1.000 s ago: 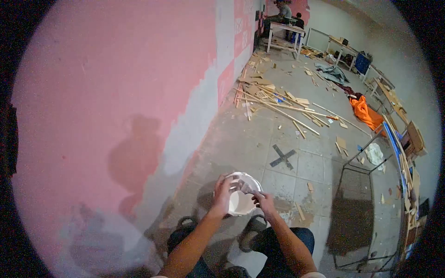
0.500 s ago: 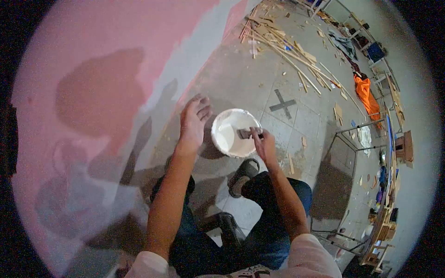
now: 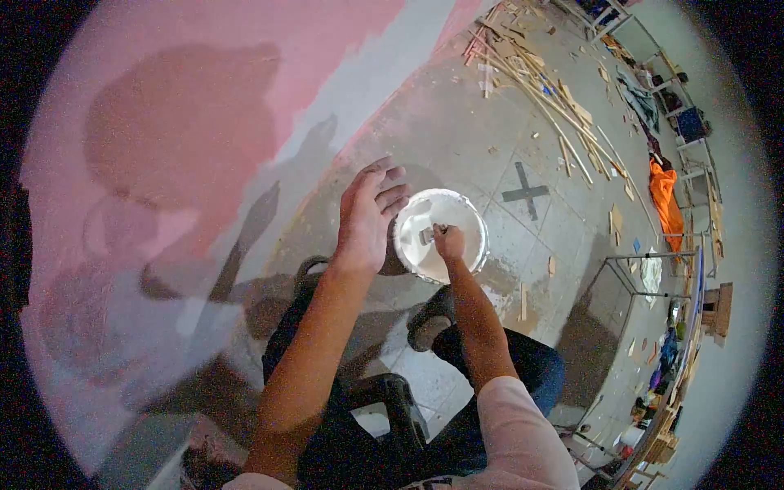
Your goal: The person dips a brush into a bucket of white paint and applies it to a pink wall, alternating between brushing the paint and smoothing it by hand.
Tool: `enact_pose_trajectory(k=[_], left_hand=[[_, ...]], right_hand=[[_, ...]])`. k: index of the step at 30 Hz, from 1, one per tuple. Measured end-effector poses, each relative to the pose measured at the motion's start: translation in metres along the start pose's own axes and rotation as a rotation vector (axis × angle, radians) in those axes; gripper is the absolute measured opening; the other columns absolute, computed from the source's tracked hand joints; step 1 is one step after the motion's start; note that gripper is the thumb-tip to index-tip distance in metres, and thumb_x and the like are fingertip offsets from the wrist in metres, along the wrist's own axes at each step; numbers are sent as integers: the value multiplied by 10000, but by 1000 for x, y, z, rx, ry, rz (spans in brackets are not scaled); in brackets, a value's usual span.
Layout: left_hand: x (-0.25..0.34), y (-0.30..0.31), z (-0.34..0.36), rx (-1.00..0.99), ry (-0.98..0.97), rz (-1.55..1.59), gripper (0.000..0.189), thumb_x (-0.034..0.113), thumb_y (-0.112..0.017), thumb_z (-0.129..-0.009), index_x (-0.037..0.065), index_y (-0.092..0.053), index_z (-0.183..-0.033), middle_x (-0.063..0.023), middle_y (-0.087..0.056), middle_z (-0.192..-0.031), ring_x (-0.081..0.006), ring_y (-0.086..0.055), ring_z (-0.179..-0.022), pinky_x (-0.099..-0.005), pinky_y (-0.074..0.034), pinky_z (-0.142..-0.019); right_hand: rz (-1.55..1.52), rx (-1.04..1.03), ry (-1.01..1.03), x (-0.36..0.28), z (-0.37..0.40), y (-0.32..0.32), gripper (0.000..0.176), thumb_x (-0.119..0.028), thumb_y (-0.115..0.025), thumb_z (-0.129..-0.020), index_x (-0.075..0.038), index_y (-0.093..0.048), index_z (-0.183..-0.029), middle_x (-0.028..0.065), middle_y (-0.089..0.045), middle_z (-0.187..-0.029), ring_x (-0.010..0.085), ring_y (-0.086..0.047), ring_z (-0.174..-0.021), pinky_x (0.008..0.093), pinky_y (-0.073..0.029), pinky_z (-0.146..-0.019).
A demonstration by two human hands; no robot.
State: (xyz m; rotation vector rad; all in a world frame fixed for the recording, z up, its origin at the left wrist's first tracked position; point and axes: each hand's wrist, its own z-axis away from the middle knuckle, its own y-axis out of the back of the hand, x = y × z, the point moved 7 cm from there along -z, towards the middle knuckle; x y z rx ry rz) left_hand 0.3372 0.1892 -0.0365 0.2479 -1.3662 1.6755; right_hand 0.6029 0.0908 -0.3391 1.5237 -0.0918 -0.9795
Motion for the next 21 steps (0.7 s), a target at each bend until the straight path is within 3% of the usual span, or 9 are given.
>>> enact_pose_trajectory(k=[3,6,9,15,18,21], left_hand=[[3,9,-1,45,-14,4,380,225,-498,-1024,49,-575,-1352,-107,-655,-1193,-243,-645,-1025,-392,-510,-952],[5,11,0,42,6,6,379,225,-499,-1027,47,-575,-1352,-109,-654,-1189,-246,-646,-1026,-393,-512,-956],[9,15,0,45,5,20,370,224,-497,-1028,47,-578,-1343,-109,-654,-1182,-247,-646,-1028,-394,-511,-960],[12,17,1,55,14,16,358,215,-499,-1021,47,-581,-1326,-106,-656,-1174,-251,-645,-1030,-395,-509,-965],[11,18,1,56,14,19,354,218,-506,-1020,48,-583,-1321,-102,-656,-1168,-247,-642,-1026,-394,-508,-964],[14,19,-1,51,5,28,349,223,-512,-1020,52,-586,-1316,-96,-653,-1167,-240,-638,-1022,-392,-507,-958]], right_hand=[[-7,-39,-125,-2,1,-10,461,-441,-669,-926,5,-750,-840,234,-731,-808,408,-733,-819,498,-551,-777],[19,-27,-84,-4,-3,-21,477,-459,-676,-919,8,-749,-857,241,-730,-826,421,-730,-837,508,-552,-772],[150,-14,91,-13,-5,-30,424,-436,-677,-907,-22,-767,-895,224,-734,-853,421,-728,-824,495,-563,-757],[47,-28,-76,2,-9,-50,490,-473,-659,-916,6,-753,-881,236,-734,-842,433,-723,-819,482,-565,-771],[22,50,-78,11,-10,-40,490,-458,-641,-957,3,-758,-838,245,-732,-822,384,-735,-783,494,-546,-738],[-181,94,-96,3,0,7,483,-441,-617,-998,-9,-755,-832,178,-745,-784,264,-700,-686,419,-537,-676]])
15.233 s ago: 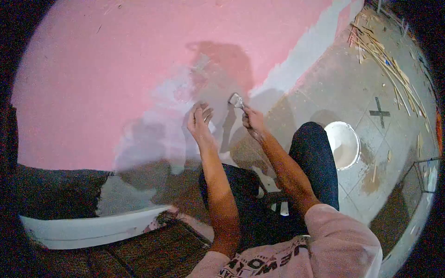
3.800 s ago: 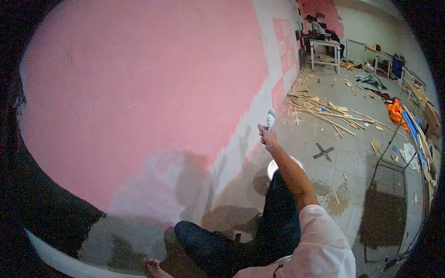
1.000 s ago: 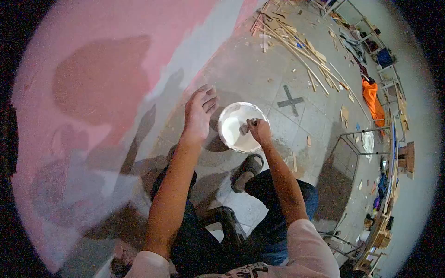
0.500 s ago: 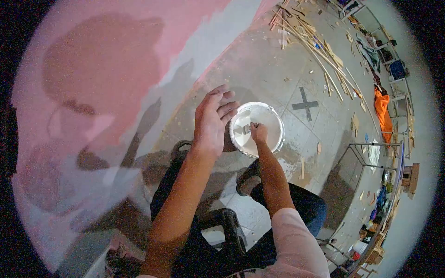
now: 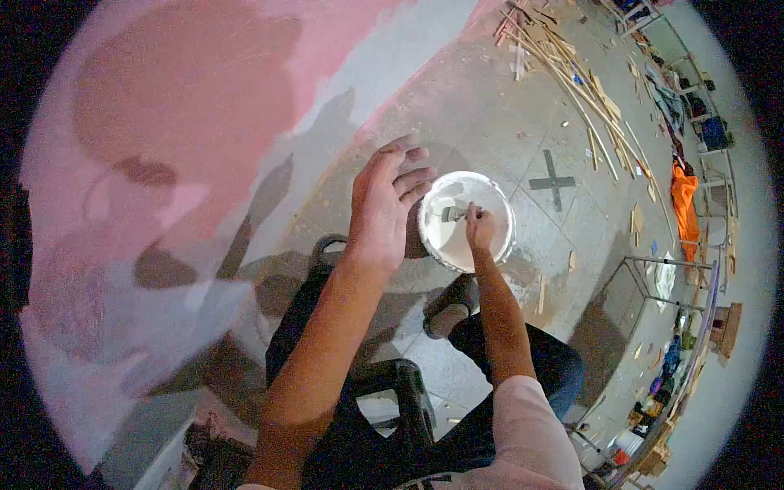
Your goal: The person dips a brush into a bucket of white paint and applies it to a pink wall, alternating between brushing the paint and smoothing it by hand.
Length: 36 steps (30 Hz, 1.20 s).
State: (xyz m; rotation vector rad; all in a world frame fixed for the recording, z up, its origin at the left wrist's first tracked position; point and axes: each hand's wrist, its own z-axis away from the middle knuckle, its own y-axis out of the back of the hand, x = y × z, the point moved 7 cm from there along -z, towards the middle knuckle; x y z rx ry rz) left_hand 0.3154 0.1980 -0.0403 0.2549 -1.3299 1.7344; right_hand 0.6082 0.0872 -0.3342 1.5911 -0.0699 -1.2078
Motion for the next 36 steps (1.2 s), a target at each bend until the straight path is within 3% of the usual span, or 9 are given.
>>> enact_pose_trajectory(k=[3,4,13,17,19,22,25,30,36], left_hand=[[1,0,0,-22,-20,1,349,233,-521,-1019,56,-588,-1312,-92,-649,-1172,-234,-633,-1023,-392,-506,-954],[1,0,1,-33,-27,-1,351,237,-524,-1018,57,-588,-1312,-90,-647,-1173,-232,-631,-1025,-391,-505,-953],[-7,-15,2,-79,-64,-22,392,296,-586,-993,68,-598,-1311,-87,-670,-1193,-234,-640,-1039,-387,-498,-957],[-30,-31,0,-87,-29,-33,380,292,-586,-982,69,-618,-1288,-87,-683,-1167,-243,-658,-1022,-386,-512,-933],[-38,-37,3,-91,-18,-62,374,288,-578,-977,70,-627,-1277,-89,-688,-1162,-249,-665,-1023,-386,-520,-921],[-54,-44,4,-123,6,-103,379,287,-564,-969,72,-631,-1275,-98,-697,-1164,-254,-678,-1035,-384,-528,-909],[-56,-47,-1,-157,28,-146,383,288,-565,-969,69,-630,-1277,-98,-699,-1165,-247,-684,-1034,-377,-530,-905],[-55,-46,-2,-145,14,-140,374,282,-555,-977,63,-632,-1270,-96,-702,-1160,-238,-689,-1021,-369,-529,-903],[-56,-45,2,-160,20,-162,371,289,-542,-991,62,-632,-1271,-95,-704,-1160,-236,-691,-1020,-368,-525,-906]], right_hand=[[-242,40,-186,3,-11,44,479,-438,-603,-1024,-13,-743,-851,104,-736,-769,169,-623,-638,346,-508,-643],[-253,76,-205,6,-20,58,547,-484,-609,-1008,9,-726,-803,119,-717,-718,191,-625,-615,376,-490,-606],[-178,-119,21,-66,-5,192,440,-386,-590,-1048,25,-732,-980,114,-748,-809,154,-667,-684,314,-506,-608],[-89,-146,140,-10,19,156,376,-308,-593,-1028,28,-760,-1007,97,-767,-792,129,-675,-640,301,-538,-608],[-38,-296,38,-2,37,133,353,-265,-589,-1015,49,-750,-1025,118,-776,-805,159,-708,-652,314,-562,-624],[177,-415,186,-4,33,111,328,-241,-591,-1000,43,-740,-1066,140,-779,-821,198,-729,-656,348,-578,-643],[111,-428,290,-22,41,106,326,-246,-589,-988,27,-739,-1086,143,-772,-801,221,-731,-640,366,-584,-654],[642,-728,528,24,45,72,358,-299,-523,-1018,-3,-724,-1037,262,-723,-979,441,-699,-942,550,-547,-855],[664,-585,486,33,42,76,367,-329,-510,-1025,-35,-730,-1030,267,-715,-933,445,-707,-899,548,-558,-828]])
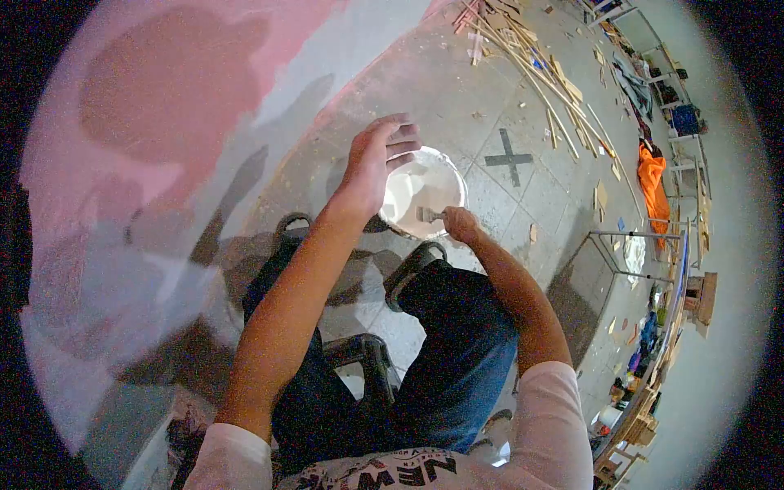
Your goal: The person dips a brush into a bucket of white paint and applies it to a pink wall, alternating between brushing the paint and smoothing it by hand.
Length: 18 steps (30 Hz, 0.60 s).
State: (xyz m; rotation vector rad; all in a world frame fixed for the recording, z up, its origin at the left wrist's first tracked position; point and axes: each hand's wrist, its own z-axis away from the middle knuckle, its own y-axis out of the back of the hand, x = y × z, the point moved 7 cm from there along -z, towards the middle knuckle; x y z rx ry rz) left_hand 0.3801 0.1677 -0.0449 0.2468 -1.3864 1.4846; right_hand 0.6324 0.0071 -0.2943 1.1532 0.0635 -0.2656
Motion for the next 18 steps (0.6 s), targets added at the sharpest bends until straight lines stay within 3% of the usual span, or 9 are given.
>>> enact_pose_trajectory(k=[2,5,8,11,18], left_hand=[[0,1,0,6,0,3,374,295,-543,-994,62,-633,-1271,-97,-704,-1163,-237,-691,-1021,-367,-523,-907],[-1,3,0,13,12,1,378,302,-547,-994,62,-634,-1273,-100,-702,-1165,-241,-690,-1023,-366,-522,-909],[1,4,2,10,12,-17,385,307,-551,-992,63,-631,-1278,-103,-701,-1166,-244,-687,-1028,-368,-520,-913],[3,7,2,9,1,-16,385,308,-556,-990,65,-630,-1280,-103,-697,-1171,-247,-683,-1032,-371,-520,-919],[12,20,3,29,-5,-26,381,306,-579,-984,67,-633,-1276,-93,-694,-1171,-254,-674,-1038,-378,-521,-929]], right_hand=[[36,41,45,5,-1,-6,351,-310,-507,-1017,-43,-735,-996,252,-723,-915,446,-711,-876,547,-562,-816],[121,-172,88,-5,3,-5,339,-292,-508,-1006,-50,-744,-1000,247,-726,-932,444,-711,-889,547,-558,-827],[-46,-25,6,-11,2,18,334,-287,-516,-993,-52,-751,-1025,237,-730,-931,441,-711,-904,548,-553,-849],[-39,-36,-119,-7,4,19,333,-283,-517,-991,-56,-756,-1036,242,-729,-965,439,-706,-936,548,-546,-872],[266,-228,347,26,-8,-40,243,-228,-618,-917,-52,-763,-1001,212,-712,-978,396,-699,-934,504,-566,-850]])
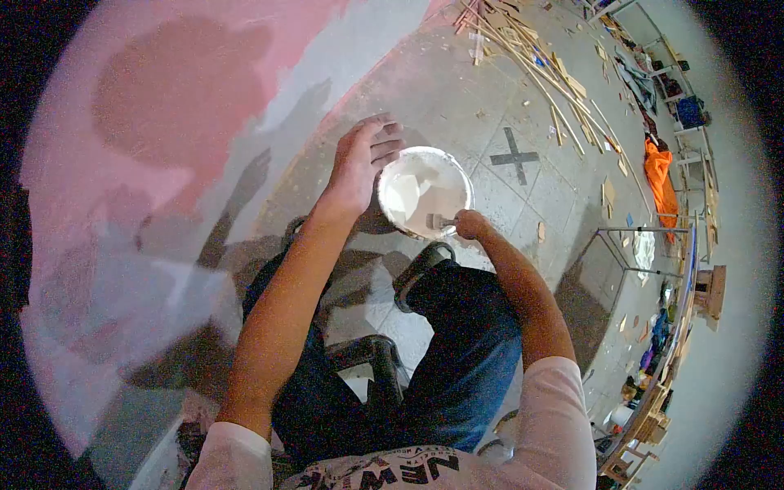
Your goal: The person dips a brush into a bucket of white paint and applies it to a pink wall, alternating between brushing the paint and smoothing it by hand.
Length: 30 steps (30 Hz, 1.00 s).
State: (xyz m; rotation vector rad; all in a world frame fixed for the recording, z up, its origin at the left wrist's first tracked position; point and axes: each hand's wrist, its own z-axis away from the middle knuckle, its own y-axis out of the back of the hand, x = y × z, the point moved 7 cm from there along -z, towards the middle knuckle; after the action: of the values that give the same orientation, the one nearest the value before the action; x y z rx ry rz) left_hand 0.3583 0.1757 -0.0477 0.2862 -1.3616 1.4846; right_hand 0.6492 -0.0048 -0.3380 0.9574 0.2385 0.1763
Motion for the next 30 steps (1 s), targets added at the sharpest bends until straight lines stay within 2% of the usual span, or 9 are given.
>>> enact_pose_trajectory(k=[2,5,11,14,17,18,21,24,30], left_hand=[[3,4,3,11,-6,-16,381,309,-580,-987,67,-635,-1275,-90,-694,-1168,-254,-671,-1041,-380,-519,-932],[3,11,8,32,-13,-29,381,315,-576,-994,67,-638,-1276,-87,-694,-1166,-251,-666,-1052,-379,-514,-939],[4,11,11,-10,-24,-44,396,326,-571,-1000,68,-627,-1296,-91,-688,-1180,-243,-658,-1071,-370,-502,-952],[2,5,9,-27,-9,-53,405,325,-570,-1000,66,-618,-1308,-97,-681,-1192,-241,-659,-1063,-369,-500,-956],[3,5,3,-28,-3,-37,416,322,-568,-1001,63,-609,-1324,-99,-677,-1198,-241,-658,-1059,-372,-500,-960],[4,5,1,-22,3,-31,420,320,-567,-1001,62,-606,-1330,-98,-675,-1201,-241,-657,-1061,-372,-500,-962],[3,6,-1,-2,20,-10,429,318,-564,-1001,59,-598,-1342,-98,-671,-1208,-243,-652,-1073,-376,-499,-970],[6,5,-3,23,22,-12,434,319,-561,-1003,55,-592,-1347,-99,-664,-1216,-249,-646,-1085,-380,-496,-979],[12,10,-4,14,9,13,428,315,-551,-1010,48,-587,-1343,-106,-649,-1229,-259,-639,-1086,-391,-490,-990]], right_hand=[[-59,-27,44,9,0,-7,221,-214,-647,-887,-53,-769,-976,193,-705,-953,374,-702,-918,481,-575,-837],[-187,15,-167,27,7,-13,207,-212,-651,-879,-51,-769,-934,192,-705,-963,366,-706,-905,461,-582,-809],[-436,348,-276,26,14,20,211,-183,-641,-856,-30,-762,-936,191,-739,-908,373,-716,-822,473,-580,-767],[-108,366,-93,7,-2,63,221,-169,-653,-811,-22,-772,-926,211,-737,-856,368,-729,-793,475,-585,-764],[-404,411,-373,28,-24,91,215,-163,-686,-762,-19,-776,-893,236,-726,-836,376,-736,-789,468,-591,-762],[-416,373,-351,28,-35,97,217,-152,-714,-723,-13,-771,-880,232,-728,-814,381,-737,-771,463,-594,-752],[-401,288,-448,28,-65,94,202,-170,-735,-748,-16,-772,-875,230,-733,-842,380,-737,-806,468,-591,-772],[-329,414,-467,19,-74,104,243,-234,-753,-794,-16,-772,-898,236,-735,-867,387,-735,-858,490,-582,-791],[-308,391,-480,13,-100,89,267,-265,-761,-829,-15,-761,-924,248,-730,-882,414,-725,-887,513,-571,-817]])
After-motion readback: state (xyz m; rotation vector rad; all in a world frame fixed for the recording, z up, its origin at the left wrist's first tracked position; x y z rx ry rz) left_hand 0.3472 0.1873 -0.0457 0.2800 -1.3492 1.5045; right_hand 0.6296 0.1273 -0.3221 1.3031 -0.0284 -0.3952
